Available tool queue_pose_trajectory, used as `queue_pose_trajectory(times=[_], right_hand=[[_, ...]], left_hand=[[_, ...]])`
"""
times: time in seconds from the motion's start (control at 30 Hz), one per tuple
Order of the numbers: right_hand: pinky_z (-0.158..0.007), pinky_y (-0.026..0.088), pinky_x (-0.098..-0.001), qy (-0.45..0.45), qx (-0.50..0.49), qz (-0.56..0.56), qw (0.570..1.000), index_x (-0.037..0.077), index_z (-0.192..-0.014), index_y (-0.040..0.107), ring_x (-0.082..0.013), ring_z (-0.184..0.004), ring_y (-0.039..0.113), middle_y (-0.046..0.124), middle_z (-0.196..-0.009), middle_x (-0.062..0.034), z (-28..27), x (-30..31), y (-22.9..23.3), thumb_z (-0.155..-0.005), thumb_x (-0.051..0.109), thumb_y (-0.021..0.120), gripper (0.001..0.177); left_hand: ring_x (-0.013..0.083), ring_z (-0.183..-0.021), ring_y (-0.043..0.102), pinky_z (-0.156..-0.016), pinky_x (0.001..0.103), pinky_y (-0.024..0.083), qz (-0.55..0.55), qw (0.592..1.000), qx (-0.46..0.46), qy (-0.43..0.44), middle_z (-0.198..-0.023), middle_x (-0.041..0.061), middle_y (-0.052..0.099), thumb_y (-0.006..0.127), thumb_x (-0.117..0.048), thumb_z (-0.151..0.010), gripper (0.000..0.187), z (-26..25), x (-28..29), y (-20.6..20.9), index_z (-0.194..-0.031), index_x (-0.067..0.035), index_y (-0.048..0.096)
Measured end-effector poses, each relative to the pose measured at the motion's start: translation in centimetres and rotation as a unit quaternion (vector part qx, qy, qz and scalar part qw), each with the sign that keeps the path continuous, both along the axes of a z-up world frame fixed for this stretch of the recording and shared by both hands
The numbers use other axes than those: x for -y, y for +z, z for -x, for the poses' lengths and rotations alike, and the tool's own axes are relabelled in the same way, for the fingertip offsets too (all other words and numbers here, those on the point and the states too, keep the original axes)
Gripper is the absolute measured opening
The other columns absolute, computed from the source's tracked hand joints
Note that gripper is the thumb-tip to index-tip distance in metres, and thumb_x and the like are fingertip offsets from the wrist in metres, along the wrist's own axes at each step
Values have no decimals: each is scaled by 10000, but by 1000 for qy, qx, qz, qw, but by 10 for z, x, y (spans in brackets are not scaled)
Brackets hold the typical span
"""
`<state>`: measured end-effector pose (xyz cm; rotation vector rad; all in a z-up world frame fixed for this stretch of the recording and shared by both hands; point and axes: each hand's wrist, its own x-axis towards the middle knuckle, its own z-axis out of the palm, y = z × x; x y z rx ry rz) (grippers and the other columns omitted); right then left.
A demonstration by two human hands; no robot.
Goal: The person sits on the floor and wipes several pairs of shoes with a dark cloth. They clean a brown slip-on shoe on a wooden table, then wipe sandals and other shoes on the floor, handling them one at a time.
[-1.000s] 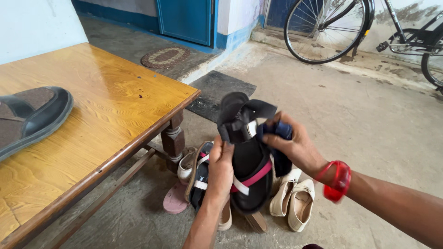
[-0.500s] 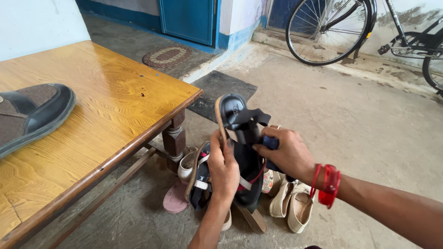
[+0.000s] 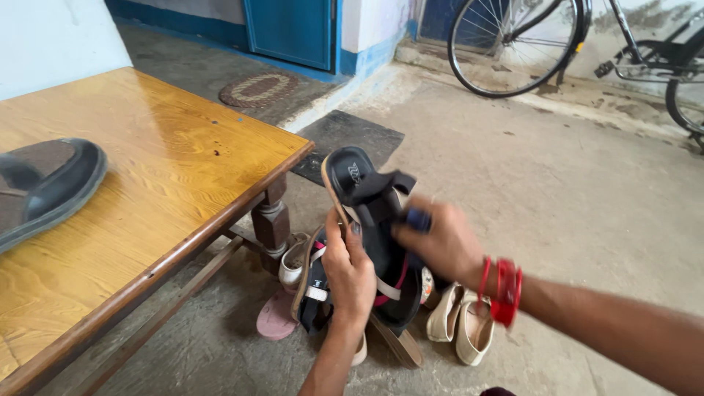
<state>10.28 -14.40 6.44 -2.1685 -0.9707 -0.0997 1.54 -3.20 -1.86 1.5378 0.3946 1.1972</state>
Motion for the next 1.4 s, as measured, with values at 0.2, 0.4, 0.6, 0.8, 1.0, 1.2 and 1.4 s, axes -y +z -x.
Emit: queue_pose_trajectory(times=[0.2,0.4,0.6,0.8,1.0,1.2,1.4], right_hand=[[-668,530,-310,105,-24,-99,989,42,-927,703,-140,-708,635,686,-750,-59,-42,7,-2,-783,85,702,150],[-682,500,-260,88,-241,-249,934,90,-1054,738,-100,-754,619,698,-849,-12,-40,3,17,-927,123,634,168],[-804,561,-301,293,126,-103,942,88,-1108,675,-159,-922,692,695,-995,-44,5,15,34,-888,153,758,244],[-765,570,-368,208,230,-85,947,91,-1103,710,-230,-892,710,689,-994,-78,1,6,45,-876,64,745,231],[-753,547,-405,165,406,-85,895,100,-1052,748,-276,-887,667,655,-955,-92,-11,1,58,-772,-19,788,306],[-772,548,-403,235,473,-33,849,154,-1015,762,-273,-917,676,673,-957,-53,-5,5,36,-624,18,793,415],[-733,535,-378,151,395,-68,903,170,-1094,779,-255,-859,652,653,-937,-66,-30,1,66,-794,-1,795,346]], left_hand=[[260,-1174,633,-1034,359,472,-9,988,125,-94,-1279,157,667,460,-238,-1102,373,-3,-11,2,-1388,-7,526],[217,-1178,658,-1034,343,521,21,976,111,-185,-1255,123,676,444,-194,-1080,361,0,-24,-2,-1390,-35,541],[233,-1221,644,-1069,345,467,61,988,84,-114,-1286,127,680,444,18,-939,445,-9,-19,-17,-1371,-13,545],[300,-1106,706,-986,399,531,5,988,64,-137,-1167,198,733,460,15,-1014,284,-3,-14,-8,-1241,14,631],[443,-1042,685,-835,491,531,-133,990,-14,-41,-1078,239,720,496,-1,-931,389,20,10,25,-1309,-60,566],[437,-979,685,-771,514,521,-141,981,-128,-37,-1067,216,718,541,-102,-953,357,25,-4,32,-1309,-98,560],[413,-1007,700,-793,506,528,-138,987,-75,-36,-1066,212,730,538,-70,-920,428,14,8,25,-1346,-91,559]])
